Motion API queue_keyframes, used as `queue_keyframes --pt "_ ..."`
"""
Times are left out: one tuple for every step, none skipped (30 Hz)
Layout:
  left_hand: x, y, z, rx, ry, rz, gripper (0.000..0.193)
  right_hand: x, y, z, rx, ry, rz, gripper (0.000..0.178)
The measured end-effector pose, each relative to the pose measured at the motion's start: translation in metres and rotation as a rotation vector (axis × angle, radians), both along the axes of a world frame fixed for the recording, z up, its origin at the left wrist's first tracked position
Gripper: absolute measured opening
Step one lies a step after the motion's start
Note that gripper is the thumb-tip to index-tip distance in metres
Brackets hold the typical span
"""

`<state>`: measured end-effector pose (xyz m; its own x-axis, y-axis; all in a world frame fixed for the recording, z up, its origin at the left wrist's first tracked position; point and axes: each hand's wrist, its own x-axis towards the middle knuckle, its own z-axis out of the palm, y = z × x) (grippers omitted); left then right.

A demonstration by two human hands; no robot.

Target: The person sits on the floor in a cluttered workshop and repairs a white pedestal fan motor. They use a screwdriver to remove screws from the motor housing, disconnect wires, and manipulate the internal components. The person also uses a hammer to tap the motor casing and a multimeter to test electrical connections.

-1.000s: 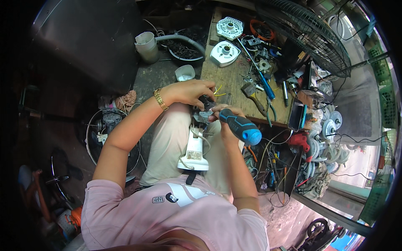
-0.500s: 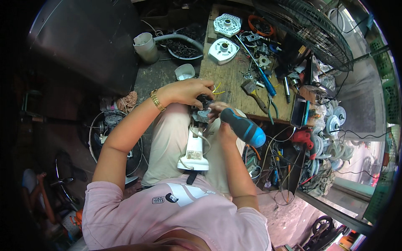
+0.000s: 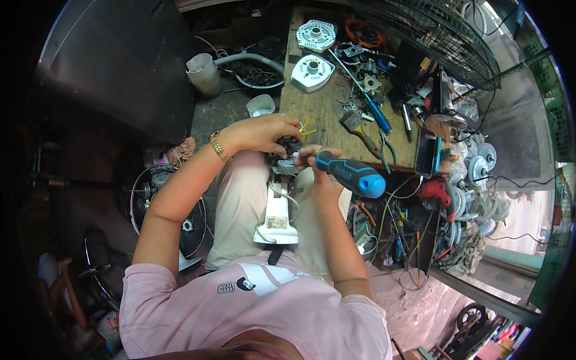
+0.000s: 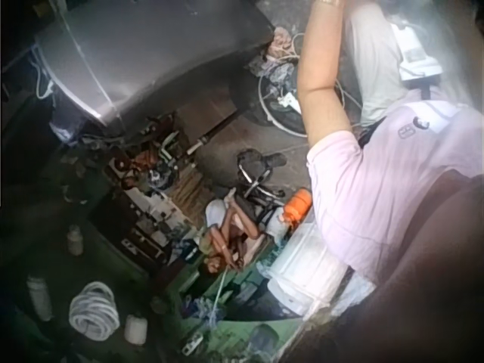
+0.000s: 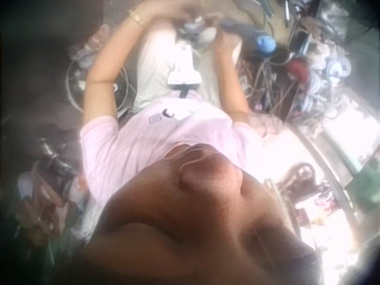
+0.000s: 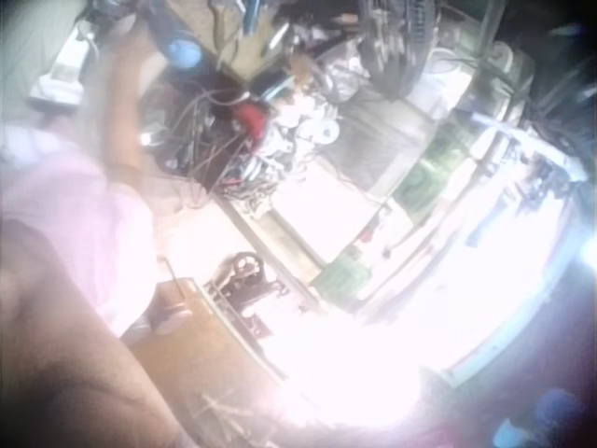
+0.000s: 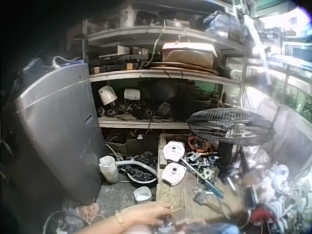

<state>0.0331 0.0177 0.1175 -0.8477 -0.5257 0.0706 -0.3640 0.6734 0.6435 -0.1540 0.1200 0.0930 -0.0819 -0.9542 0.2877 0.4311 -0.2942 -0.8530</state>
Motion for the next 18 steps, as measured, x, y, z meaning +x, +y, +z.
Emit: queue_keyframes --pt "-0.002 0.0 0.002 0.012 -0.001 0.003 0.044 -0.002 -0.001 -0.003 -0.038 -0.062 0.032 0.022" --pt "-0.004 0.0 0.005 0.024 -0.001 0.005 0.044 -0.005 -0.002 -0.004 -0.075 -0.038 0.019 0.024" --pt "-0.006 0.001 0.008 0.037 -0.004 0.006 0.044 -0.006 -0.002 -0.002 -0.111 -0.015 0.005 0.025" --pt "-0.009 -0.001 0.012 0.06 0.007 0.025 0.044 -0.008 -0.003 0.001 -0.146 0.008 -0.01 0.027" --pt "-0.014 -0.004 0.017 0.083 0.017 0.043 0.044 -0.011 -0.007 0.004 -0.175 0.064 -0.046 0.026" --pt "-0.019 -0.009 0.02 0.103 0.027 0.06 0.043 -0.014 -0.016 0.009 -0.207 0.119 -0.082 0.025" --pt "-0.026 -0.018 0.018 0.076 0.063 0.072 0.043 -0.018 -0.027 0.015 -0.241 0.181 -0.12 0.025" --pt "-0.034 -0.031 0.014 0.05 0.1 0.084 0.042 -0.019 -0.037 0.02 -0.239 0.137 -0.163 0.023" --pt "-0.045 -0.045 0.008 0.022 0.137 0.093 0.041 -0.03 -0.052 0.02 -0.259 0.188 -0.189 0.021" --pt "-0.058 -0.057 0.004 0.006 0.092 0.128 0.042 -0.04 -0.067 0.02 -0.217 0.216 -0.241 0.02" --pt "-0.072 -0.07 -0.003 -0.012 0.049 0.16 0.042 -0.05 -0.081 0.017 -0.176 0.245 -0.295 0.019" --pt "-0.084 -0.084 -0.01 -0.03 0.007 0.194 0.042 -0.06 -0.092 0.015 -0.171 0.264 -0.345 0.018" --pt "-0.091 -0.098 -0.025 -0.057 0.011 0.217 0.043 -0.069 -0.102 0.015 -0.166 0.278 -0.391 0.018" --pt "-0.097 -0.111 -0.044 -0.079 0.012 0.239 0.044 -0.076 -0.109 0.013 -0.156 0.29 -0.436 0.018" --pt "-0.104 -0.116 -0.051 -0.098 0.016 0.251 0.045 -0.085 -0.114 0.012 -0.19 0.351 -0.47 0.017" --pt "-0.11 -0.12 -0.058 -0.075 -0.035 0.275 0.043 -0.093 -0.119 0.012 -0.223 0.412 -0.504 0.017" --pt "-0.114 -0.124 -0.065 -0.089 -0.048 0.306 0.042 -0.1 -0.124 0.01 -0.256 0.473 -0.538 0.017" --pt "-0.115 -0.125 -0.069 -0.097 -0.062 0.333 0.042 -0.1 -0.128 0.009 -0.251 0.362 -0.476 0.015"
